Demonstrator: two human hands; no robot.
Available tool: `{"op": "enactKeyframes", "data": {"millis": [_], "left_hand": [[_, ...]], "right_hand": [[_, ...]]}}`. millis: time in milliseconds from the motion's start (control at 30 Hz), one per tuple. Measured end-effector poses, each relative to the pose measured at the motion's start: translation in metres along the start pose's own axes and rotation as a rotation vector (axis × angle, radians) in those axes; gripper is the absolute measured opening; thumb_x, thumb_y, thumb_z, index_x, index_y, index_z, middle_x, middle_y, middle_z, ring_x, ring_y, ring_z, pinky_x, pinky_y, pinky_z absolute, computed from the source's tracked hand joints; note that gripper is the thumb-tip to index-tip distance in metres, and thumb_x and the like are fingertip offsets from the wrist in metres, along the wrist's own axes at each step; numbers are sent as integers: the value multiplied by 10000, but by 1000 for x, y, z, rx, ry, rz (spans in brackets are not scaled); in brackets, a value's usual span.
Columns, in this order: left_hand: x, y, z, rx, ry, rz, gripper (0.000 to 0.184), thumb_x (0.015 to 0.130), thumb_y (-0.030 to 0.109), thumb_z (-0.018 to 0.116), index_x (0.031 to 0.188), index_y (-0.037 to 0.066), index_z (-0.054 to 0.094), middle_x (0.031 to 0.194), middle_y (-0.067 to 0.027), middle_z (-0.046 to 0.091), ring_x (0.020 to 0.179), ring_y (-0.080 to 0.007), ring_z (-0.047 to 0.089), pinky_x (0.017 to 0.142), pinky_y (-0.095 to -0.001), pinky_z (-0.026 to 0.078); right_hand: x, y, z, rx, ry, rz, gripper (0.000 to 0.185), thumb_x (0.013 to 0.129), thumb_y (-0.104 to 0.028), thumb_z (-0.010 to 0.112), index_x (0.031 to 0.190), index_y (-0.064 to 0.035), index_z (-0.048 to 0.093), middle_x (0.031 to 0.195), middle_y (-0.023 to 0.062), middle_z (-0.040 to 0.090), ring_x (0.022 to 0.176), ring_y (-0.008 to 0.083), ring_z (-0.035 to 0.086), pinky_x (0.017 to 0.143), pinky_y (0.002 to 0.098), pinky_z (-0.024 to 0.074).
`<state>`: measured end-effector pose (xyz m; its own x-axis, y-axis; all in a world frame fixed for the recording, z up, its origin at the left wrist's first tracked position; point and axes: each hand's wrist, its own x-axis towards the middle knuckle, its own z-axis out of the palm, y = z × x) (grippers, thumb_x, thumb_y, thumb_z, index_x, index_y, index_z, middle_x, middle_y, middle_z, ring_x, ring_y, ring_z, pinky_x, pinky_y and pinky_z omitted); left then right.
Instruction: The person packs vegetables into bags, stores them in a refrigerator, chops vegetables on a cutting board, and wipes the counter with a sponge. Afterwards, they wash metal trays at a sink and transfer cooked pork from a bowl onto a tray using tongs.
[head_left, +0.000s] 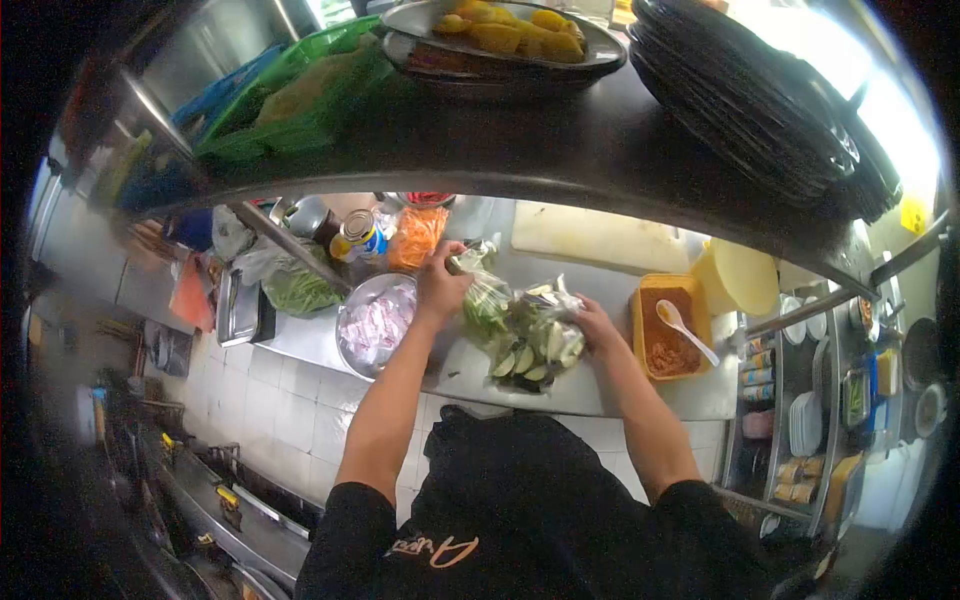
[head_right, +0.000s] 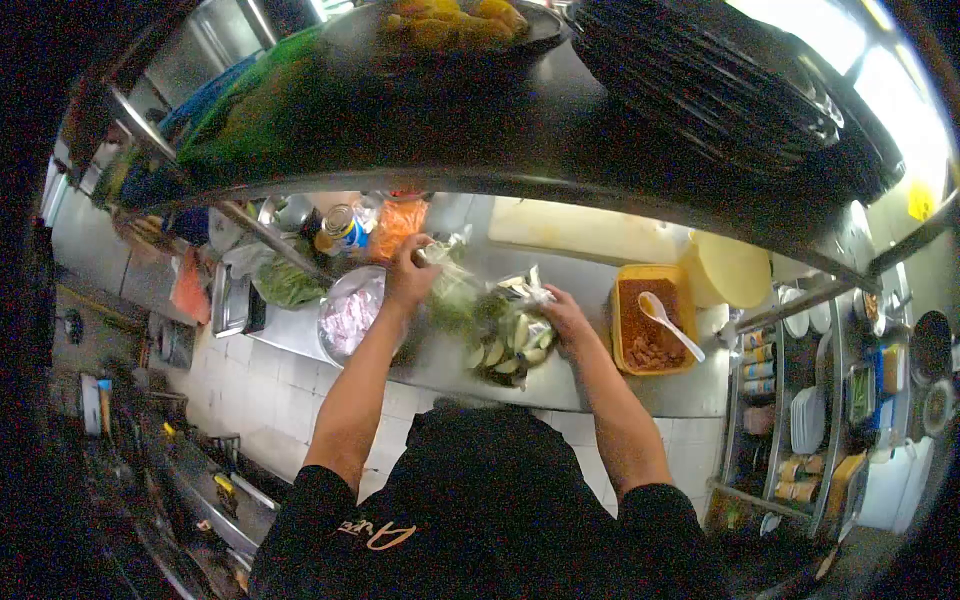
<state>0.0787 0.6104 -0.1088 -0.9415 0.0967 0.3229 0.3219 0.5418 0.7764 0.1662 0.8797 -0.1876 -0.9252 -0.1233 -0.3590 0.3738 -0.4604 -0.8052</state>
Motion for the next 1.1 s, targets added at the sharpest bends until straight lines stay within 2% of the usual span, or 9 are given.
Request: {"op": "enactKeyframes", "data": {"millis": [233, 333, 433, 467, 567, 733, 867, 967, 1100], "left_hand": [[-23, 17, -52, -54, 285, -5, 411, 717, 54, 641, 1096, 47, 483, 1043, -115, 538, 909, -223, 550, 782, -339, 441], [-41, 39, -63, -790, 262, -303, 341, 771, 15, 559, 1101, 30, 476, 1073, -95, 527, 895, -217, 554, 787, -327, 440], [-68, 40, -55, -986, 159, -368, 312, 777, 2, 537, 1083, 37, 488, 1009, -67, 548, 891, -177, 541, 788, -309, 434], [-77, 26, -46, -990, 100, -352, 308, 774, 1, 538, 1076, 41, 492, 988, -59, 553, 891, -164, 536, 788, -305, 432], [-89, 52, -74, -669, -25, -221, 307, 744, -7, 561, 1040, 51, 501, 938, -26, 549, 890, -107, 506, 789, -271, 417], [-109, 42, -123, -857, -167, -183, 387, 714, -24, 581, 1074, 55, 468, 964, -28, 515, 892, -93, 494, 789, -244, 411], [-115, 62, -152, -1055, -216, -343, 411, 699, 5, 603, 1085, 53, 469, 1027, -59, 489, 929, -131, 495, 829, -273, 398], [-113, 38, -143, -603, -368, 173, 429, 674, 55, 642, 1076, 61, 490, 1028, -61, 499, 966, -155, 481, 874, -305, 366], [-107, 70, -152, -740, -421, 184, 410, 633, 113, 694, 1011, 57, 544, 1006, -60, 515, 973, -178, 483, 874, -325, 358]], "right_hand": [[-69, -75, 43, -219, 51, -152, 481, 726, -174, 659, 1161, -46, 496, 1016, 71, 568, 864, 166, 550, 744, 296, 462], [-92, -91, 85, -72, -296, -168, 439, 671, -190, 702, 1058, -52, 552, 985, 45, 571, 879, 156, 540, 788, 292, 439], [-128, -112, 165, -440, -539, -210, 451, 634, -222, 706, 1031, -64, 560, 1014, 56, 572, 968, 179, 529, 861, 312, 408], [-113, -100, 179, -1065, -727, -422, 425, 664, -241, 669, 1026, -53, 550, 1050, 87, 572, 998, 223, 530, 875, 337, 406], [-121, -82, 240, -1205, -882, -432, 347, 706, -218, 618, 1006, -57, 554, 914, 126, 573, 891, 305, 553, 795, 363, 436], [-131, -86, 281, -1339, -891, -417, 399, 699, -218, 664, 1043, -61, 537, 1063, 120, 502, 953, 311, 523, 809, 358, 437], [-149, -101, 305, -1161, -802, -822, 509, 661, -238, 748, 1094, -62, 547, 1083, 131, 503, 1014, 300, 520, 848, 371, 437], [-140, -119, 283, -809, -915, -660, 528, 652, -224, 753, 1099, -33, 548, 1016, 133, 550, 995, 276, 536, 852, 359, 433], [-113, -118, 205, -747, 23, -537, 519, 737, -199, 668, 1203, -66, 483, 1129, 117, 513, 1014, 241, 502, 853, 353, 431]]}}
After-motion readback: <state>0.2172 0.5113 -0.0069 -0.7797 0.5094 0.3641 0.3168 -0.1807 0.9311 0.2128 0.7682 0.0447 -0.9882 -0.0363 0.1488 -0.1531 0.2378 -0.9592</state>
